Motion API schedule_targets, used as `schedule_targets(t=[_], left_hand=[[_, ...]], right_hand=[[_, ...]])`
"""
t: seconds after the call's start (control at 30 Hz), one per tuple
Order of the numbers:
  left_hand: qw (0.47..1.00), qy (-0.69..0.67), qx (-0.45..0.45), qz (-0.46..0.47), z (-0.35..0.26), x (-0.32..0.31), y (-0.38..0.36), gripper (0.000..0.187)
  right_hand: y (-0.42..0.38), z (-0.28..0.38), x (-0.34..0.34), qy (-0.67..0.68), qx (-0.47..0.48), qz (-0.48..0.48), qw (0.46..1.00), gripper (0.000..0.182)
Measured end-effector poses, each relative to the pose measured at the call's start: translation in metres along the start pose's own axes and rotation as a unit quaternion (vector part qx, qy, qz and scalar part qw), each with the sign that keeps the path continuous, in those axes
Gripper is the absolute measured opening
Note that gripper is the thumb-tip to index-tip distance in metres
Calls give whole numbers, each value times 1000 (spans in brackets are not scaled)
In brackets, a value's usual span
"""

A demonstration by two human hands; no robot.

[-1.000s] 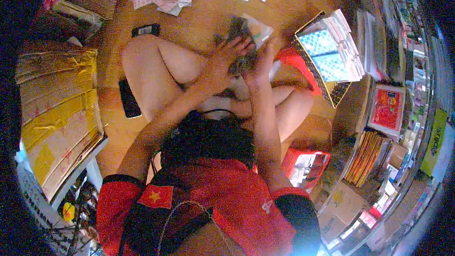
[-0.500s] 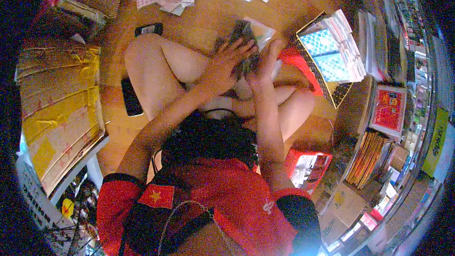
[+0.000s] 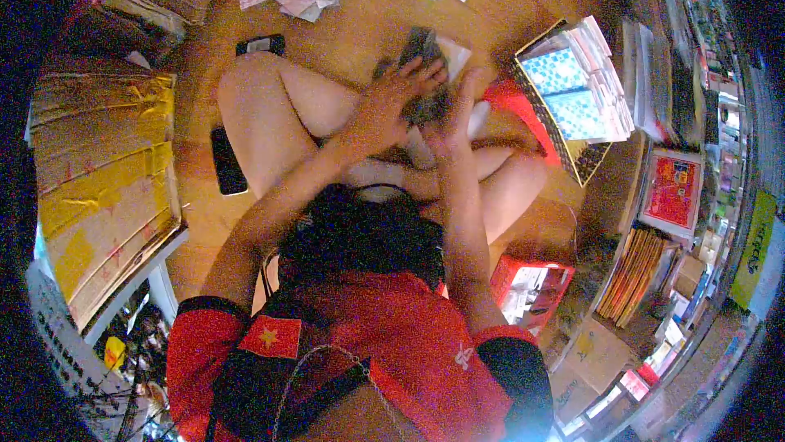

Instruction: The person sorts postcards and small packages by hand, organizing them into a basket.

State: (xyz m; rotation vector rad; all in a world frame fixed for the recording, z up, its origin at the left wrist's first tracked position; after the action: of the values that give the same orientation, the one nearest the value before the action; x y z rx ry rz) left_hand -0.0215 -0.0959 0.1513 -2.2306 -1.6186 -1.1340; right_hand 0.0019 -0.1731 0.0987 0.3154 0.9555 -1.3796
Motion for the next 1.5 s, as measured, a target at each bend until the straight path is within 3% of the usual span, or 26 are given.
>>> schedule_targets(t=[0.07, 0.1, 0.17, 0.27, 0.37, 0.57, 0.67, 0.77, 0.87, 1.0, 1.03, 1.1, 1.2, 1.3, 1.4, 1.5], left_hand=[[1000, 15, 8, -15, 10, 9, 14, 59], [998, -30, 56, -12, 29, 5, 19, 59], [982, -116, 150, -8, 66, -6, 18, 59], [978, -59, 192, 50, 48, -6, -1, 59], [999, 46, -7, 16, -13, -11, -15, 60], [997, 18, -22, 77, 9, -2, 23, 61], [991, -122, 55, -13, 42, -1, 25, 57], [999, -11, 22, -21, 10, 7, 6, 56], [998, 28, -47, 35, -21, -20, -11, 65], [996, 5, -86, 12, -23, -2, 10, 61], [997, 6, -82, 6, -22, 2, 16, 60], [997, 9, -72, -3, -19, 8, 26, 57], [999, 22, 28, -26, 4, 14, 33, 57], [997, 65, 20, -25, -4, 15, 16, 53], [994, 74, -77, 5, -23, -2, -8, 52], [992, 50, -109, 29, -34, -9, -10, 54]], right_hand=[[-5, -15, -7, 34, -23, -28, 999, 65], [-14, -24, -5, 14, -68, -68, 995, 69], [-7, -26, -2, 14, -51, -12, 999, 70], [1, -9, 0, 2, -4, 36, 999, 70], [-1, 0, 14, -22, -4, 17, 1000, 70], [-26, -15, 1, -31, -59, -105, 992, 64], [-12, -12, -4, -2, -41, 6, 999, 66], [-7, 8, 8, -17, -4, 22, 1000, 67], [0, 8, 39, -48, 0, 7, 999, 66], [0, -5, 74, -61, 26, -87, 994, 60], [-11, -4, 28, -6, 2, -22, 1000, 61], [-19, -5, 5, -10, -35, -4, 999, 63], [-19, -9, -1, -25, -43, 10, 999, 65], [-15, 1, 11, -42, -5, 8, 999, 64], [-9, 12, 35, -44, 9, -4, 999, 58], [-8, 2, 43, -17, 0, -17, 1000, 56]])
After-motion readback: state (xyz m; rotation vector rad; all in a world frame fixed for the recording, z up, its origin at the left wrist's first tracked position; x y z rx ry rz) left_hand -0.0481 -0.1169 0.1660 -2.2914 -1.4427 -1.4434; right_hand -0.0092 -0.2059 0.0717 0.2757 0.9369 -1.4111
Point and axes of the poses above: each hand's wrist, its own y-axis towards the middle knuckle, its own x-axis out of the back of the hand, z = x × y, the point moved 9 cm from there along y, towards the middle knuckle, and after that the axes turned 8 degrees about z, right-handed, at the moved point
